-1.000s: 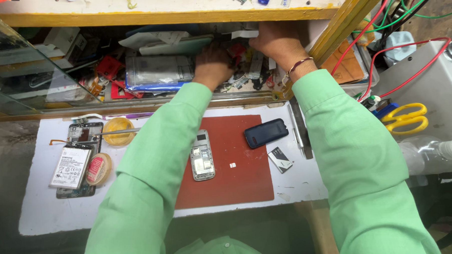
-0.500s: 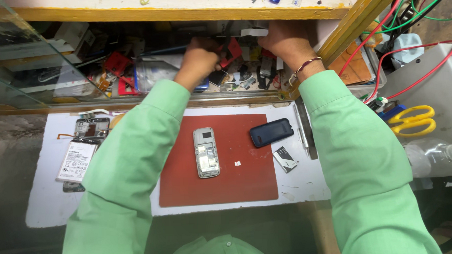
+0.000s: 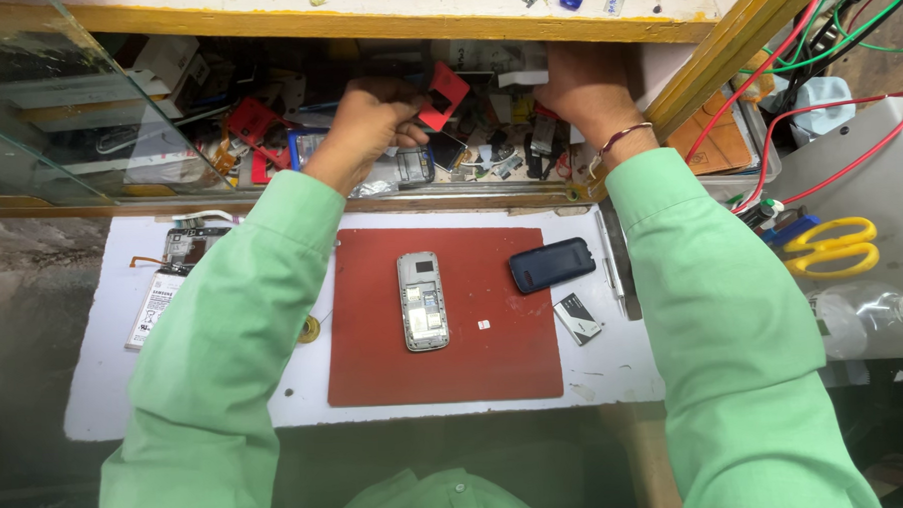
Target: The person disassembles a feature phone, searches a cluttered shelf for a replacement part, then reassembles the phone with a new back cover and battery. The phone is powered on and the screen displays the time, confirming successful repair.
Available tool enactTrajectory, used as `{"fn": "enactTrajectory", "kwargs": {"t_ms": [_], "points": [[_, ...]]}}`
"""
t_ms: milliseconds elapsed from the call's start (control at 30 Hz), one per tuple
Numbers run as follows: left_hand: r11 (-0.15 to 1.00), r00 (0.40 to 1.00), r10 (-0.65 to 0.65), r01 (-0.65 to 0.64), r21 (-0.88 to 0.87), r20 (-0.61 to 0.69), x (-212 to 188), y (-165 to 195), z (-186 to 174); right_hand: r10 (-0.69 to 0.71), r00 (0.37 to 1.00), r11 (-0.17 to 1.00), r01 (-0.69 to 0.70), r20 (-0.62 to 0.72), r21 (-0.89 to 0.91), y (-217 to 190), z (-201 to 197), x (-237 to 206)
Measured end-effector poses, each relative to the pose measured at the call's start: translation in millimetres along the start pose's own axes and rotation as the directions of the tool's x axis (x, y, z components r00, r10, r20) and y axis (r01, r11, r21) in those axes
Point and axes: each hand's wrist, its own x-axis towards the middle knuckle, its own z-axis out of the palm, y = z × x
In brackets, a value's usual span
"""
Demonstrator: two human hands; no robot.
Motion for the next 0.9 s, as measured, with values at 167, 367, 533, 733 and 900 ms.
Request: {"fn": "enactTrajectory", "kwargs": {"t_ms": [167,367,533,733,900], "points": [[0.994,0.992,0.084,-0.077,0.075,-0.091,-16,6,-15,0.027,0.975,0.993,-0.002,0.220,-0.115,-14,20,-23],[0.984,0.975,0.171,-0.162,0.069,-0.144,-44,21,-17,-0.041,0.986,0.999,0.041,0.164,0.002,-37,11,-34],[0.980,0.960,0.196,-0.191,0.047,-0.197,-64,21,2,0.018,0.997,0.910,-0.049,0.078,0.411,-52,-38,-25],[0.970,0.939,0.242,-0.241,0.037,-0.244,-79,19,31,0.313,0.940,0.479,-0.277,0.133,0.833,-110,-67,-33],[0.960,0.954,0.264,-0.275,-0.060,-0.144,-99,16,43,0.250,0.918,-0.113,-0.288,0.308,0.951,-153,-78,-43]]}}
